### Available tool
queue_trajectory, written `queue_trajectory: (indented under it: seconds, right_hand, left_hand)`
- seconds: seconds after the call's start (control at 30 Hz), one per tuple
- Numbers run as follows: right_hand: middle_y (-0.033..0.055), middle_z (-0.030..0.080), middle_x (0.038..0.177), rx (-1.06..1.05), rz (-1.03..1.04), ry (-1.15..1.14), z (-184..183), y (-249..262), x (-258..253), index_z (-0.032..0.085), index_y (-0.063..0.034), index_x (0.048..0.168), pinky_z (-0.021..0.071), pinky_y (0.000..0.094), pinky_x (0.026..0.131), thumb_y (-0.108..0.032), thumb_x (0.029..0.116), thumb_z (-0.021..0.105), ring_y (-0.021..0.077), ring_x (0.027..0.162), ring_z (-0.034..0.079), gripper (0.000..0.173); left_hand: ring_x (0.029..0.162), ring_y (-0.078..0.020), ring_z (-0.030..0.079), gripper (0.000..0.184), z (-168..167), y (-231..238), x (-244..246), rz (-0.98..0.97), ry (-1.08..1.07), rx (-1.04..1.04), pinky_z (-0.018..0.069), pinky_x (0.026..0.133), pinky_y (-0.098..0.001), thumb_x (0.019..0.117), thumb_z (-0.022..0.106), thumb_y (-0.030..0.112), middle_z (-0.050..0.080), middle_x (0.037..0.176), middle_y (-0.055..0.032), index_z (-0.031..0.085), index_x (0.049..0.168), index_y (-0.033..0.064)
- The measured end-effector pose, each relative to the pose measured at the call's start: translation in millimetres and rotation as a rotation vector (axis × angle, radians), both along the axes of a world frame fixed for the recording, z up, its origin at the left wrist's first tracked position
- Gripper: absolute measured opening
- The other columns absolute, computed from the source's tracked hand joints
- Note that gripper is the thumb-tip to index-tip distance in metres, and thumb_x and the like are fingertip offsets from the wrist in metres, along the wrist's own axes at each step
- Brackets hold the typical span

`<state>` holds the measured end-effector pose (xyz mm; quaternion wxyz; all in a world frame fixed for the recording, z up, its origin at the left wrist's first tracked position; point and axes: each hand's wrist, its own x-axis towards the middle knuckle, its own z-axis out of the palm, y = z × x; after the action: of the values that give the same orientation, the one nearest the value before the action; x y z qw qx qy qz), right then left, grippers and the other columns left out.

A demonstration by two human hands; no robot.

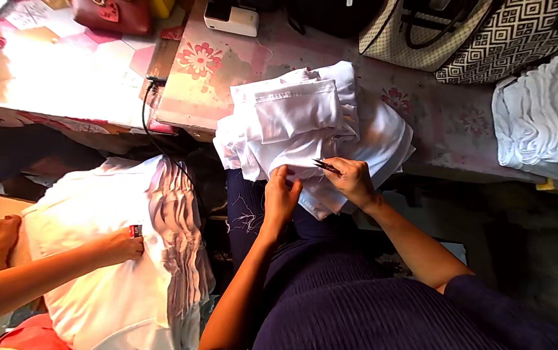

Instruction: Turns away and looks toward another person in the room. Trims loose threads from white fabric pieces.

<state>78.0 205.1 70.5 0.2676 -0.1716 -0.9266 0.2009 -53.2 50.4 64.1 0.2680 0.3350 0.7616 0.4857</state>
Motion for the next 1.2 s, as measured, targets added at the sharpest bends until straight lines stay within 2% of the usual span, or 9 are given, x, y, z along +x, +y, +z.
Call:
queue_trajectory:
  seconds: [0.07, 0.13, 0.2, 0.43, 0.57, 0.67, 0.8, 0.97, 1.2]
  right_hand:
    - [0.0099, 0.074, 0.084, -0.263, -0.038, -0.046, 6, -4, -1, 0.077, -0.0011, 0.099, 0.0568, 0.0372, 0.066, -0.012, 0.092, 0.073, 0.0172, 0.07, 0.069, 0.014]
    - [0.0049, 0.071, 0.08, -0.528, -0.079, -0.072, 12, -8, -5, 0.075, -0.0022, 0.097, 0.0529, 0.0256, 0.065, -0.01, 0.0924, 0.074, 0.0062, 0.066, 0.062, 0.009]
    - [0.0017, 0.069, 0.079, -0.792, -0.132, -0.081, 15, -9, -9, 0.074, -0.0018, 0.096, 0.0494, 0.0206, 0.063, -0.005, 0.0933, 0.072, 0.0017, 0.065, 0.057, 0.005]
    - [-0.005, 0.051, 0.06, -1.413, -0.175, 0.02, 17, -3, -10, 0.069, -0.0014, 0.094, 0.0311, 0.0154, 0.043, -0.001, 0.0953, 0.066, -0.0012, 0.045, 0.034, 0.003]
    - [-0.0047, 0.053, 0.061, -1.463, -0.176, 0.029, 20, -4, -13, 0.068, -0.002, 0.093, 0.0323, 0.015, 0.043, 0.001, 0.0959, 0.065, -0.0012, 0.045, 0.036, 0.005]
    - [-0.0072, 0.049, 0.061, -1.436, -0.154, -0.006, 20, -3, -12, 0.065, -0.0057, 0.093, 0.0313, 0.0149, 0.044, -0.009, 0.1022, 0.06, -0.0014, 0.046, 0.035, 0.011]
    - [-0.0119, 0.036, 0.057, -1.368, -0.051, -0.103, 32, 9, 7, 0.067, -0.0088, 0.101, 0.0283, 0.0152, 0.044, -0.039, 0.1127, 0.03, -0.0015, 0.045, 0.03, 0.049]
    - [-0.013, 0.041, 0.056, -1.233, -0.06, -0.305, 44, 0, 19, 0.074, -0.004, 0.095, 0.0292, 0.0149, 0.047, -0.022, 0.1089, 0.05, -0.0039, 0.048, 0.034, 0.034]
    - [-0.0107, 0.041, 0.055, -1.222, -0.158, -0.268, 27, -11, 4, 0.074, -0.0027, 0.091, 0.0286, 0.0158, 0.046, -0.019, 0.1077, 0.054, -0.0022, 0.047, 0.033, 0.032]
  left_hand:
    - [0.086, -0.0209, 0.072, 0.046, 5, 12, -3, -0.004, -0.181, 0.14, 0.0628, 0.077, -0.0381, 0.0946, 0.071, 0.008, 0.066, 0.119, -0.0184, 0.054, 0.135, -0.0062]
    - [0.087, -0.0173, 0.073, 0.06, 4, 23, -6, -0.046, -0.294, 0.21, 0.0624, 0.081, -0.0357, 0.0915, 0.075, 0.006, 0.071, 0.111, -0.0144, 0.048, 0.145, -0.0044]
    - [0.078, -0.0128, 0.074, 0.049, 2, 30, -5, -0.042, -0.368, 0.217, 0.0631, 0.078, -0.0321, 0.0889, 0.077, 0.003, 0.076, 0.093, -0.0084, 0.06, 0.134, -0.0036]
    - [0.059, -0.0085, 0.068, 0.008, -5, 18, 7, 0.057, -0.481, 0.283, 0.0605, 0.059, -0.025, 0.093, 0.07, -0.001, 0.073, 0.073, -0.0048, 0.074, 0.1, -0.004]
    - [0.074, -0.0102, 0.073, 0.02, 2, 18, 7, -0.007, -0.417, 0.257, 0.0631, 0.075, -0.0283, 0.095, 0.07, 0.002, 0.075, 0.089, -0.0062, 0.069, 0.114, -0.0056]
    - [0.058, -0.0059, 0.067, 0.009, 0, 26, 10, 0.008, -0.299, 0.262, 0.0595, 0.06, -0.0233, 0.0967, 0.068, 0.003, 0.071, 0.072, -0.004, 0.071, 0.095, -0.0053]
    - [0.057, -0.0051, 0.067, 0.011, -1, 14, 3, -0.009, -0.344, 0.215, 0.0596, 0.058, -0.0216, 0.0986, 0.064, 0.002, 0.071, 0.071, -0.0029, 0.072, 0.099, -0.0042]
    - [0.059, -0.0089, 0.07, 0.011, 3, 3, 4, 0.017, -0.513, 0.18, 0.0624, 0.061, -0.025, 0.0998, 0.062, 0.002, 0.072, 0.071, -0.0039, 0.071, 0.098, -0.0047]
    - [0.059, -0.0096, 0.071, 0.011, 5, 3, 7, 0.017, -0.537, 0.183, 0.063, 0.062, -0.0255, 0.0997, 0.063, 0.002, 0.072, 0.071, -0.0039, 0.071, 0.098, -0.0045]
